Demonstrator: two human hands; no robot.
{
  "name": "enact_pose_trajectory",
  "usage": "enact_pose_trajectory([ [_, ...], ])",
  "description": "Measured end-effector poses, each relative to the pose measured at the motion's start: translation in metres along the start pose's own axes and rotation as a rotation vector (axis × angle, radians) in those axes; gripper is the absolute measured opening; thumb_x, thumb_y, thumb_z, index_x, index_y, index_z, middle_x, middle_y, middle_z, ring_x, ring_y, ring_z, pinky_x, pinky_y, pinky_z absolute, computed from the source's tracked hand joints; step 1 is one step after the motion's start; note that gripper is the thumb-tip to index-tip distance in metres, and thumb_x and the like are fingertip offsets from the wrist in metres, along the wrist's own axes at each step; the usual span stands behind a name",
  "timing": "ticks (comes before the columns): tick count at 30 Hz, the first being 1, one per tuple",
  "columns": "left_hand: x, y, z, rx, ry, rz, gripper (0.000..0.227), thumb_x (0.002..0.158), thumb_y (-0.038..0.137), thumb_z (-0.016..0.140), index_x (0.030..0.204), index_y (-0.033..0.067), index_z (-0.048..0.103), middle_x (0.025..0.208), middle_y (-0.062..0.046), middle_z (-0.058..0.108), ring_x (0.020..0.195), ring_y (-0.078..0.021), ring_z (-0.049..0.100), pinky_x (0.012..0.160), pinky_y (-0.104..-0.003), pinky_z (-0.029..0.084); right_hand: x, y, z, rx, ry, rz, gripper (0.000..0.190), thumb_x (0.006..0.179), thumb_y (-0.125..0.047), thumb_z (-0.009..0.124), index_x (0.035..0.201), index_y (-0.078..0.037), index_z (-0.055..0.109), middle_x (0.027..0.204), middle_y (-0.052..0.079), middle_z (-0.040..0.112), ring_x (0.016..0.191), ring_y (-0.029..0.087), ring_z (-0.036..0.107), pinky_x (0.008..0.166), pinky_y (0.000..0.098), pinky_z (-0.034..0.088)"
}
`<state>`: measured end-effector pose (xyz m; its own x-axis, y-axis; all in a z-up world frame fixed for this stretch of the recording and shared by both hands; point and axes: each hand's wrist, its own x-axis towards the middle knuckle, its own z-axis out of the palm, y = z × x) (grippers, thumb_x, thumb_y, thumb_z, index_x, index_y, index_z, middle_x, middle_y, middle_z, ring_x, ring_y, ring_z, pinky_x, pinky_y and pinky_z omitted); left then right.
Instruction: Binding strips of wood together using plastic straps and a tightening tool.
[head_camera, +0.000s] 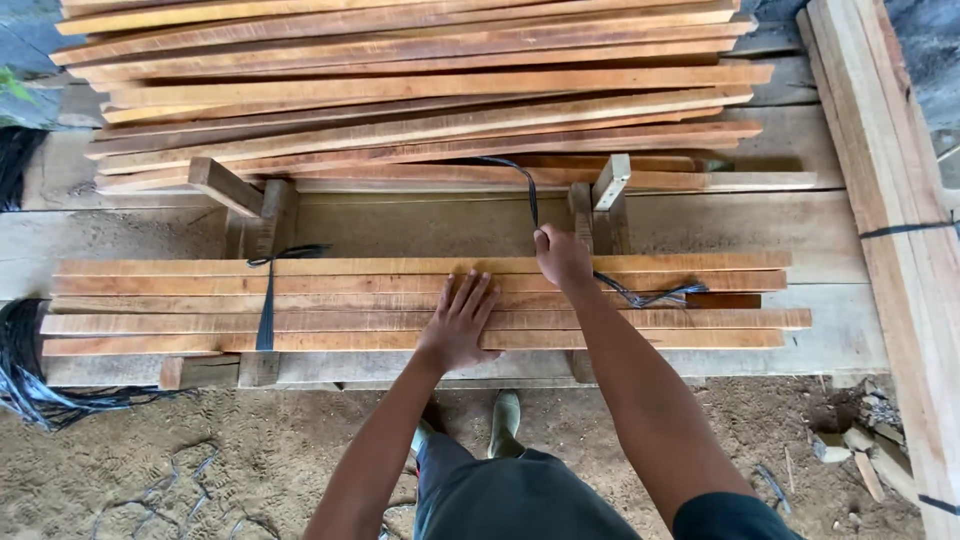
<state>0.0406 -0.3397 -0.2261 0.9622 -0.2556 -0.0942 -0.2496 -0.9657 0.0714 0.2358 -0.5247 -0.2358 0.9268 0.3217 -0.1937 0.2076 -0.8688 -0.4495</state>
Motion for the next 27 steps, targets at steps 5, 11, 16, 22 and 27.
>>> enact_pose_trajectory([
  [5,-0.006,0.012,0.028,0.151,0.566,0.246,0.09,0.07,0.063,0.082,0.14,0.0128,0.057,0.151,-0.013,0.052,0.143,-0.0366,0.046,0.121,-0.06,0.032,0.005,0.004,0.007,0.048,0.025,0.03,0.026,0.099,-0.042,0.054,0.105,-0.029,0.076,0.103,0.009,0.078,0.102,0.042,0.072,0.092,0.0552,0.057],
  [11,-0.048,0.036,0.08,0.012,0.712,0.563,0.031,0.094,0.027,0.059,0.124,0.0276,0.066,0.139,0.004,0.06,0.13,-0.0156,0.051,0.118,-0.041,0.034,0.062,0.035,0.038,0.1,-0.066,0.118,0.028,0.096,-0.034,0.059,0.117,-0.029,0.077,0.11,0.01,0.077,0.103,0.039,0.072,0.091,0.0543,0.058],
  [16,-0.046,0.036,0.076,-0.25,0.271,0.5,0.036,0.092,0.022,0.063,0.128,0.0153,0.063,0.123,-0.006,0.066,0.104,-0.0242,0.066,0.09,-0.04,0.056,0.04,0.012,-0.003,0.019,-0.167,0.059,0.024,0.096,-0.028,0.057,0.097,-0.018,0.079,0.083,0.012,0.075,0.075,0.039,0.073,0.077,0.0491,0.061],
  [22,-0.03,0.043,0.256,-0.046,0.495,0.201,0.024,0.097,0.029,0.057,0.111,0.0131,0.066,0.104,-0.012,0.07,0.105,-0.0372,0.069,0.1,-0.059,0.048,0.03,-0.005,-0.031,0.101,-0.23,0.0,0.04,0.09,-0.02,0.057,0.05,-0.017,0.048,0.042,-0.001,0.043,0.036,0.016,0.036,0.048,0.0346,0.039],
  [27,0.017,0.057,0.24,-0.121,0.464,0.17,0.021,0.094,0.025,0.059,0.11,0.0133,0.069,0.104,-0.013,0.071,0.103,-0.0372,0.07,0.096,-0.058,0.051,0.039,-0.001,-0.017,0.002,-0.262,0.076,0.036,0.08,-0.031,0.059,0.053,-0.008,0.065,0.054,0.016,0.062,0.054,0.041,0.066,0.054,0.0501,0.049],
])
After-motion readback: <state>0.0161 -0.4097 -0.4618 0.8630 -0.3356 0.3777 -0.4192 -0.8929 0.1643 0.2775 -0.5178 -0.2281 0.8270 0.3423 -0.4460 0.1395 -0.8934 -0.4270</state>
